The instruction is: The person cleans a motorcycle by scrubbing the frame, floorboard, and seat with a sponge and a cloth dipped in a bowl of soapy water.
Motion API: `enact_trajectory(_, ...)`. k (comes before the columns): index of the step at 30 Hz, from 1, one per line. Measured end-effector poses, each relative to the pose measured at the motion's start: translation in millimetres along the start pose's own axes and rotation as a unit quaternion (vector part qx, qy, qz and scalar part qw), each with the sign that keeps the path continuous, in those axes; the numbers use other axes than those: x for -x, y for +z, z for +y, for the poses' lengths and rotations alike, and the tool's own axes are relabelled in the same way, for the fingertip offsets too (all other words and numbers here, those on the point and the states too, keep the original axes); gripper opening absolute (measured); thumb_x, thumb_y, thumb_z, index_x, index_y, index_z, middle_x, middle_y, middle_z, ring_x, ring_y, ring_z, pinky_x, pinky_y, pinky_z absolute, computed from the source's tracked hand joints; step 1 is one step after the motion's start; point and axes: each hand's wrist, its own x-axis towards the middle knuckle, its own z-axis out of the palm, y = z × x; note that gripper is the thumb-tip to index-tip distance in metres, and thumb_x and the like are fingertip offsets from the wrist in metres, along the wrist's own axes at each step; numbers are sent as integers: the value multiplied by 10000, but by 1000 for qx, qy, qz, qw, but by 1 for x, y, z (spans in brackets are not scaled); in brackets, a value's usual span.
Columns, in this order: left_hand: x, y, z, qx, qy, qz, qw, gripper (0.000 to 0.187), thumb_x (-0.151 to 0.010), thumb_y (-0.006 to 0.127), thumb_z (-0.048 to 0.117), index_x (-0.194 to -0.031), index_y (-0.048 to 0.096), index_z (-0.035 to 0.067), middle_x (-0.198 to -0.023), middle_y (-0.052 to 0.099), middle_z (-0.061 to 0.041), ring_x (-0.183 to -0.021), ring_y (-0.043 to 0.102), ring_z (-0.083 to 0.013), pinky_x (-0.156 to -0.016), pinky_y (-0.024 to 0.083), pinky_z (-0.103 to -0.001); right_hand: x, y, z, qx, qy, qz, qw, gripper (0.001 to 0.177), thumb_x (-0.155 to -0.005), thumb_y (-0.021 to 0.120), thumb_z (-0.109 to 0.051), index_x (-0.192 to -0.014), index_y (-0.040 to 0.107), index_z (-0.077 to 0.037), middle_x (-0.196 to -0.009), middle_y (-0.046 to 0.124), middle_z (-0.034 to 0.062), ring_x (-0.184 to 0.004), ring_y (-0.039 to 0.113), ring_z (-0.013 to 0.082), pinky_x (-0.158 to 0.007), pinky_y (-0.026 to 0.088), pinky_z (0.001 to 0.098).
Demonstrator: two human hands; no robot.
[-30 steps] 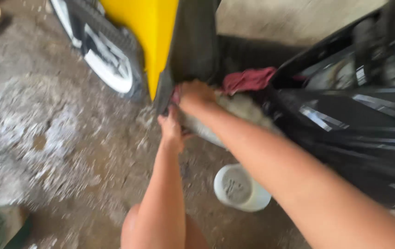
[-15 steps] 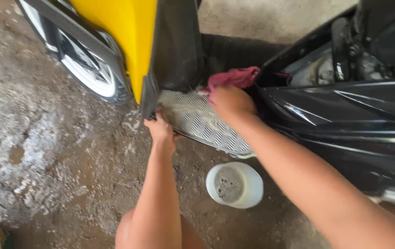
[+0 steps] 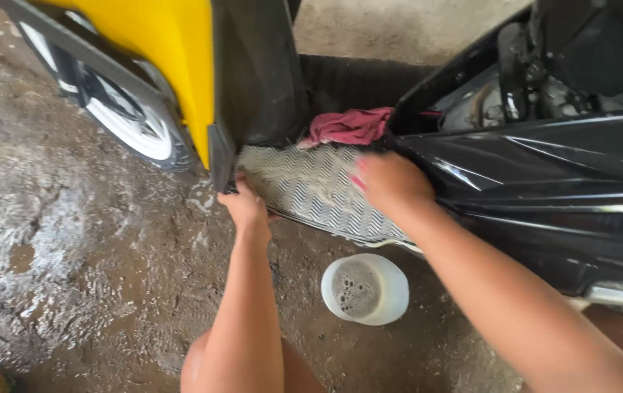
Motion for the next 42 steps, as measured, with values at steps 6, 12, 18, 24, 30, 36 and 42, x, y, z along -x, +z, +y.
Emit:
enact_trajectory(6, -8, 0, 0, 1, 35, 19, 999, 685, -981, 489, 523, -1508, 195, 199, -1509, 398, -155, -1280, 534, -427, -749, 640, -649, -62, 24, -19, -47, 33, 34, 998, 238, -944, 593, -265, -1003, 736, -85, -1031, 734, 195, -962, 724, 393, -818, 581, 515)
enact_trajectory(12, -26, 3, -17, 11, 38, 28, 999, 676, -977, 516, 539, -1489, 244, 191, -1520, 405, -147, -1269, 531, -421, -762, 615, -678, 38, 14, 35, 23, 111, -23, 993, 264, -956, 561, -198, -1133, 686, -47, -1055, 741, 236, -971, 744, 403, -825, 597, 524)
enact_trajectory(18, -45, 3, -33, -6, 95, 51, 994, 785, -960, 498, 536, -1551, 134, 171, -1505, 503, -161, -1272, 582, -409, -928, 544, -643, 5, 8, -4, -131, 90, 41, 986, 280, -951, 527, -231, -1052, 721, -56, -1047, 734, 197, -970, 717, 400, -817, 567, 545)
enact_trajectory(24, 47, 41, -57, -420, 500, 243, 718, 866, -954, 572, 432, -1533, 159, -63, -1564, 197, -444, -1414, 165, -600, -1116, 205, -706, -56, 45, -8, -68, 87, 64, 992, 235, -924, 529, -136, -1013, 721, -34, -1008, 746, 192, -924, 749, 362, -758, 606, 501)
enact_trajectory(30, 68, 51, -61, -517, 523, 8, 677, 685, -975, 496, 388, -1545, 436, 11, -1634, 350, -229, -1526, 234, -438, -1202, 39, -680, 24, 14, 8, -54, -25, 51, 997, 215, -948, 572, -233, -997, 698, -67, -926, 749, 181, -848, 753, 355, -718, 613, 495)
enact_trajectory(36, 80, 54, -46, -529, 527, 15, 665, 698, -919, 498, 379, -1544, 458, 72, -1632, 363, -207, -1520, 257, -445, -1189, 71, -665, 48, -8, 13, -44, 41, 8, 998, 215, -915, 559, -166, -1006, 710, -43, -905, 754, 188, -830, 762, 348, -706, 616, 485)
enact_trajectory(42, 81, 56, -45, -521, 538, 10, 662, 614, -935, 523, 343, -1525, 514, 174, -1616, 408, -200, -1505, 275, -472, -1157, 72, -708, -46, 34, -23, -105, 62, 82, 989, 235, -912, 565, -159, -971, 746, -21, -937, 750, 221, -866, 759, 374, -750, 616, 477)
